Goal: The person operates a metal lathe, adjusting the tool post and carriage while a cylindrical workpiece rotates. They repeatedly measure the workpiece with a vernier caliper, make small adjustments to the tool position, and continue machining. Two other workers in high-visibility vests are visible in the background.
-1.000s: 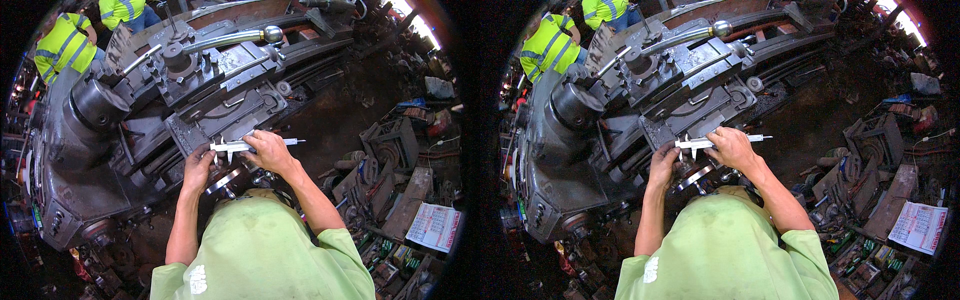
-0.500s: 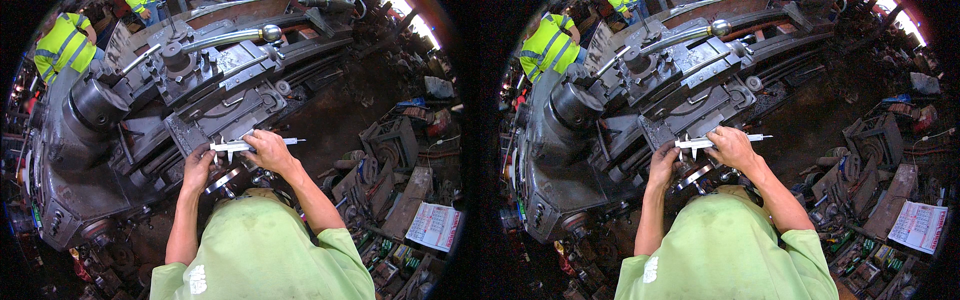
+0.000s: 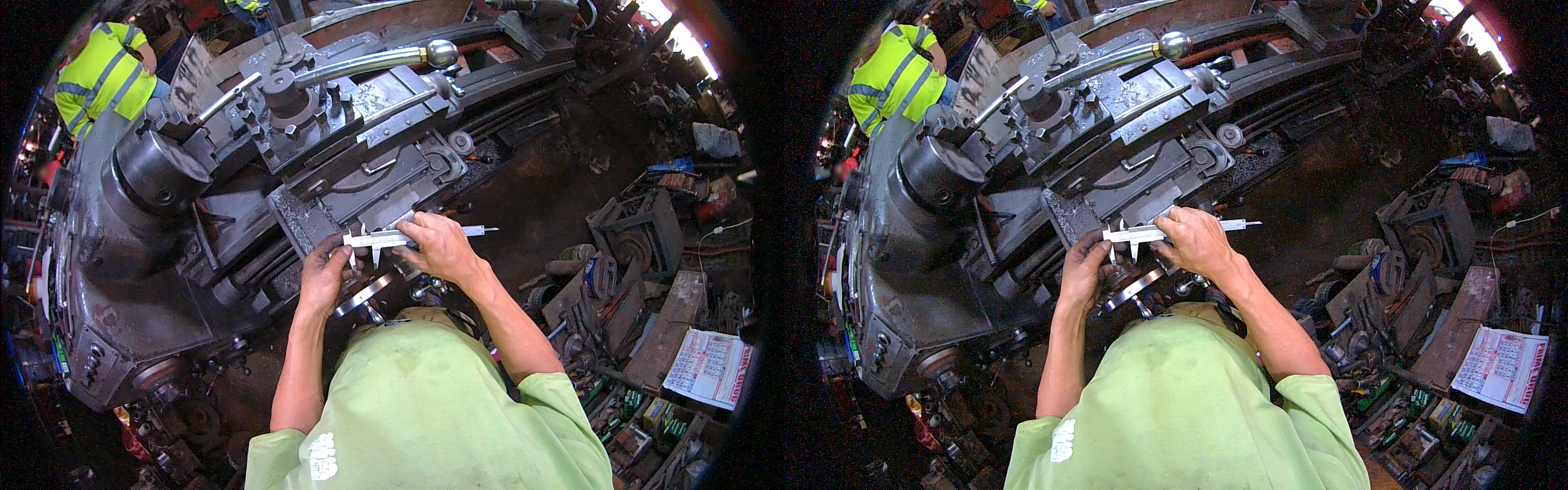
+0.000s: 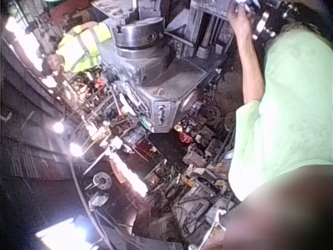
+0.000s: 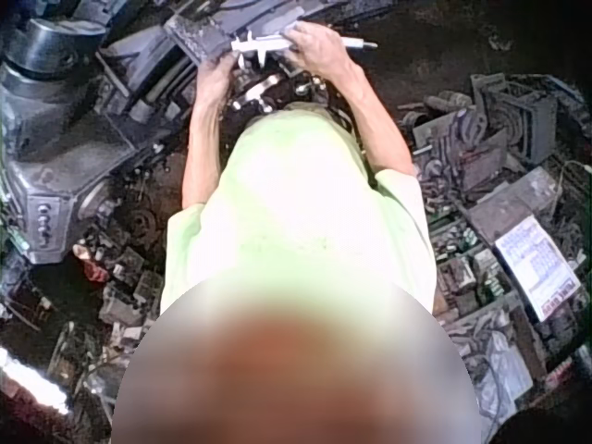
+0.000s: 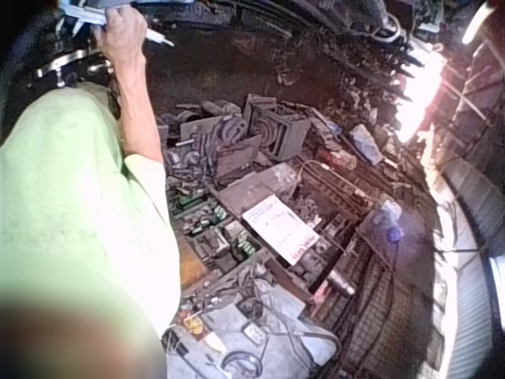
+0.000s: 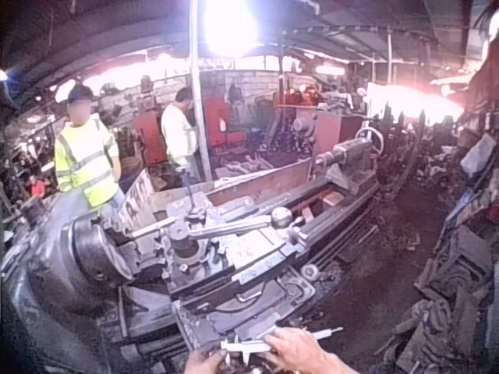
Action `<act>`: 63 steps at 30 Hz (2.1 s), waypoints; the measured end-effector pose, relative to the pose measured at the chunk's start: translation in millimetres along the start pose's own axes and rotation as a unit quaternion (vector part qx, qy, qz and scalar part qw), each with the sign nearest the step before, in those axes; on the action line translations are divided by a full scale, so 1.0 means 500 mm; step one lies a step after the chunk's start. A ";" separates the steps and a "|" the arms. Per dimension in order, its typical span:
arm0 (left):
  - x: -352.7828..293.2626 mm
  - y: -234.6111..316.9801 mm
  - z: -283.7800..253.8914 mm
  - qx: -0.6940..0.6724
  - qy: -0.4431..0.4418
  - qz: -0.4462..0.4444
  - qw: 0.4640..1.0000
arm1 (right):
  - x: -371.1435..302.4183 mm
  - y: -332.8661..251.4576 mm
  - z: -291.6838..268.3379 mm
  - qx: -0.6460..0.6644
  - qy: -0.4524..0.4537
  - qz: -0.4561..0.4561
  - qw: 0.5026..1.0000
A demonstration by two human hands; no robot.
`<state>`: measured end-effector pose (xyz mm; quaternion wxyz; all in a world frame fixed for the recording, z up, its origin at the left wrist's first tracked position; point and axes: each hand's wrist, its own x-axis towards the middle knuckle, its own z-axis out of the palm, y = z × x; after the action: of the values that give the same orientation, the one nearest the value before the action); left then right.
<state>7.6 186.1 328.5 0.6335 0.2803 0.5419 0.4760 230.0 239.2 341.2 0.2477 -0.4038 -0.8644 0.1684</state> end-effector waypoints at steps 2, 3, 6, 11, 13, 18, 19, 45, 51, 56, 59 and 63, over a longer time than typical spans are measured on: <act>0.001 0.000 0.000 0.003 0.000 -0.001 1.000 | 0.000 0.001 0.000 0.002 -0.001 0.002 1.000; 0.001 0.000 0.000 0.002 -0.001 -0.002 1.000 | 0.000 0.002 0.000 0.004 -0.001 0.002 1.000; 0.001 0.001 0.002 0.004 0.001 -0.003 1.000 | -0.001 0.004 0.002 0.006 0.010 -0.007 1.000; 0.003 -0.001 0.003 0.011 0.006 -0.002 1.000 | -0.001 0.007 0.005 0.001 0.016 -0.012 1.000; 0.004 -0.003 0.002 0.010 0.001 0.002 1.000 | -0.002 0.007 0.006 0.000 0.021 -0.013 1.000; 0.003 -0.004 0.000 0.008 -0.005 -0.004 1.000 | -0.004 0.009 0.005 -0.001 0.025 -0.013 1.000; 0.003 -0.003 0.000 0.007 -0.009 -0.004 1.000 | -0.004 0.009 0.005 -0.002 0.034 -0.020 0.999; 0.002 0.002 0.009 0.016 -0.001 -0.008 1.000 | -0.008 0.018 0.007 0.011 0.028 -0.018 0.999; 0.001 0.004 0.013 0.022 0.012 -0.002 1.000 | -0.007 0.013 0.001 0.010 0.007 0.000 1.000; 0.003 0.004 0.013 0.029 0.009 -0.001 1.000 | -0.005 0.019 -0.012 0.039 -0.017 0.000 0.999; 0.007 0.002 0.013 0.031 0.004 0.001 1.000 | -0.008 0.026 -0.019 0.042 -0.023 0.002 0.999; 0.010 0.000 0.013 0.038 0.009 -0.001 0.999 | -0.012 0.032 -0.018 0.045 -0.015 0.001 0.999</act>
<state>13.5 191.9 328.1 0.6178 0.2993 0.5653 0.4575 248.3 245.4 339.1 0.2528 -0.3909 -0.8589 0.2136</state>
